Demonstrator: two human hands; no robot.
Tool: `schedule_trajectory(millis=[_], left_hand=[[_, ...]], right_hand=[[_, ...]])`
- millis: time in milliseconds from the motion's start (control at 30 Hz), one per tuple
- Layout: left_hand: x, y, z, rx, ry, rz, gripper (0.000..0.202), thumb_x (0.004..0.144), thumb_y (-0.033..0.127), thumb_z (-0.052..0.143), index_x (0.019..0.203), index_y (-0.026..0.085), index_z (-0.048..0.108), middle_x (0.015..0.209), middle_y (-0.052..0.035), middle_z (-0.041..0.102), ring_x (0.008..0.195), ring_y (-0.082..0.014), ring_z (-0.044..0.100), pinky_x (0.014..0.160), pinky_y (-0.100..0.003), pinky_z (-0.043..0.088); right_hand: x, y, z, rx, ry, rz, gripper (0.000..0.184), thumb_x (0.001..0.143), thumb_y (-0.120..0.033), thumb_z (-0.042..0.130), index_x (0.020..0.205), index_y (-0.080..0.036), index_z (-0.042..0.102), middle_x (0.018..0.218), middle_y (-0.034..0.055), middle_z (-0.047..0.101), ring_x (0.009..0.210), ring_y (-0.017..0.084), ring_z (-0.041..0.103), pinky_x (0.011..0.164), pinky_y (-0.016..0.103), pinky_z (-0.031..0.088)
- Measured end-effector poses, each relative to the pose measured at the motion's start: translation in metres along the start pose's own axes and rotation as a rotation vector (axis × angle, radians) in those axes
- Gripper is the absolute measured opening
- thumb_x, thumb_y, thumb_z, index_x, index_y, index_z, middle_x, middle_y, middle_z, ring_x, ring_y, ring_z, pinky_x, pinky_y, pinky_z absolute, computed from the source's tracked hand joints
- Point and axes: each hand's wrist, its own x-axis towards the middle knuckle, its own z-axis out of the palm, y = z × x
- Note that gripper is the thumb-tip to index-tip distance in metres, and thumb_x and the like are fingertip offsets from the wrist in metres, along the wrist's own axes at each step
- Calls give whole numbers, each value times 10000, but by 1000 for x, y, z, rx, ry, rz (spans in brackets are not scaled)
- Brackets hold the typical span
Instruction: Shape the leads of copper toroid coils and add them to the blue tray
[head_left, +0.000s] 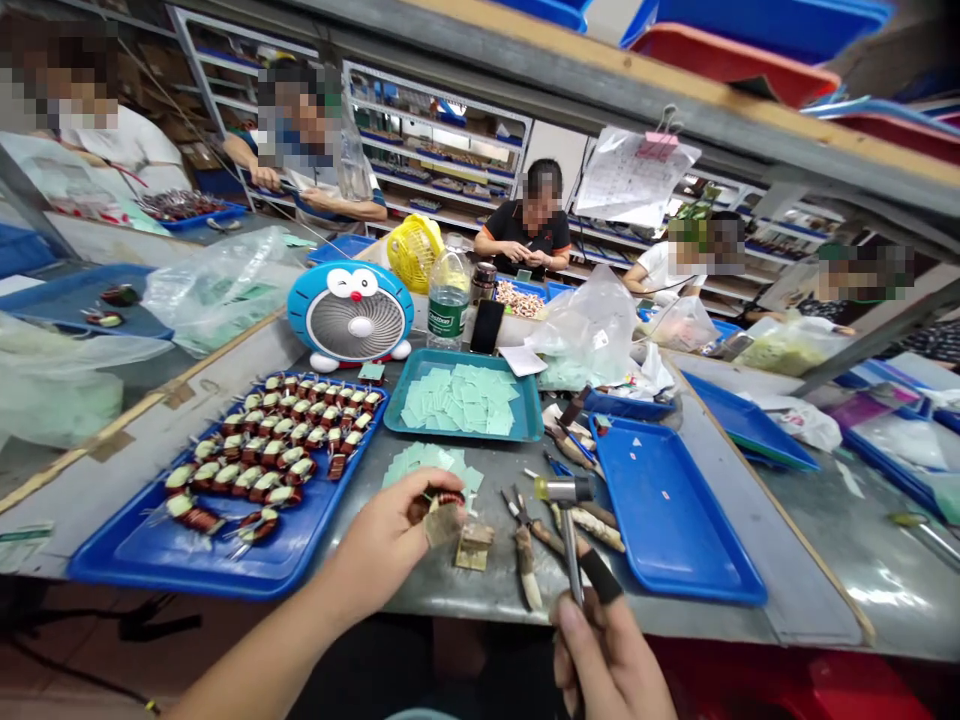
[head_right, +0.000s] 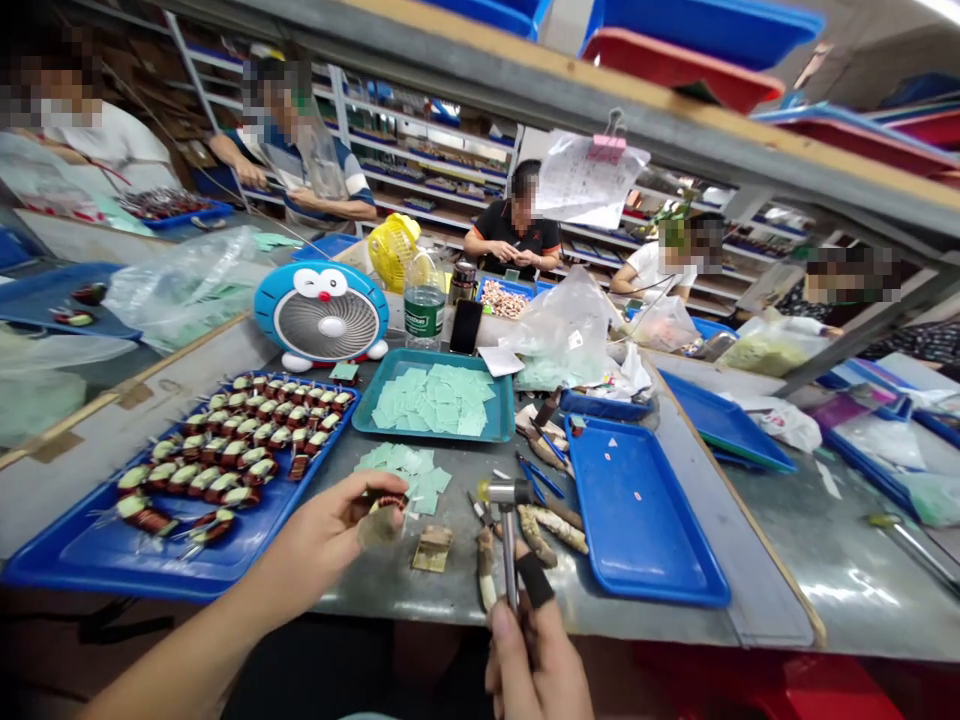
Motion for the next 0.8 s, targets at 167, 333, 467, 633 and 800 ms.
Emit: schedule_trajectory(millis=[167,333,467,633,800], left_hand=[[15,-14,8,598,-255,237,399,898,90,562,1223,279,698,1095,-56,686,995,-243,655,873,-343,477],[31,-26,29,645,-328,262,610,703,-35,556,1240,241,646,1166,-60,706,1087,-281,613,940,-387,446],[37,-38,29,624,-334,248,495,762,11,598,1201,237,643,1126,-55,717,1044,-278,607,910,-390,445],[36,-55,28,564,-309,210,357,864,169,692,1212,231,646,1079,-62,711,1017,-277,604,908,-400,442],[35,-69,30,506,-288,145,369,904,266,714,1262,229,630,1057,-75,677,1010,-271,613,901,-400,461]], right_hand=[[29,31,17,219,-174,163,749,737,-786,702,1013,-135,453,796,15,621,543,68,548,468,166,470],[48,35,37,294,-139,96,753,769,-628,764,1302,-150,530,1372,93,571,1275,162,591,1049,199,537],[65,31,29,328,-136,109,866,749,-620,777,1419,-162,474,1397,115,555,1251,200,617,1026,264,563],[64,23,14,258,-117,118,789,803,-678,706,1320,-111,523,1042,98,676,729,90,645,655,181,553],[54,7,5,164,-114,159,796,814,-691,700,1311,-108,484,683,-18,551,519,29,478,472,99,378]])
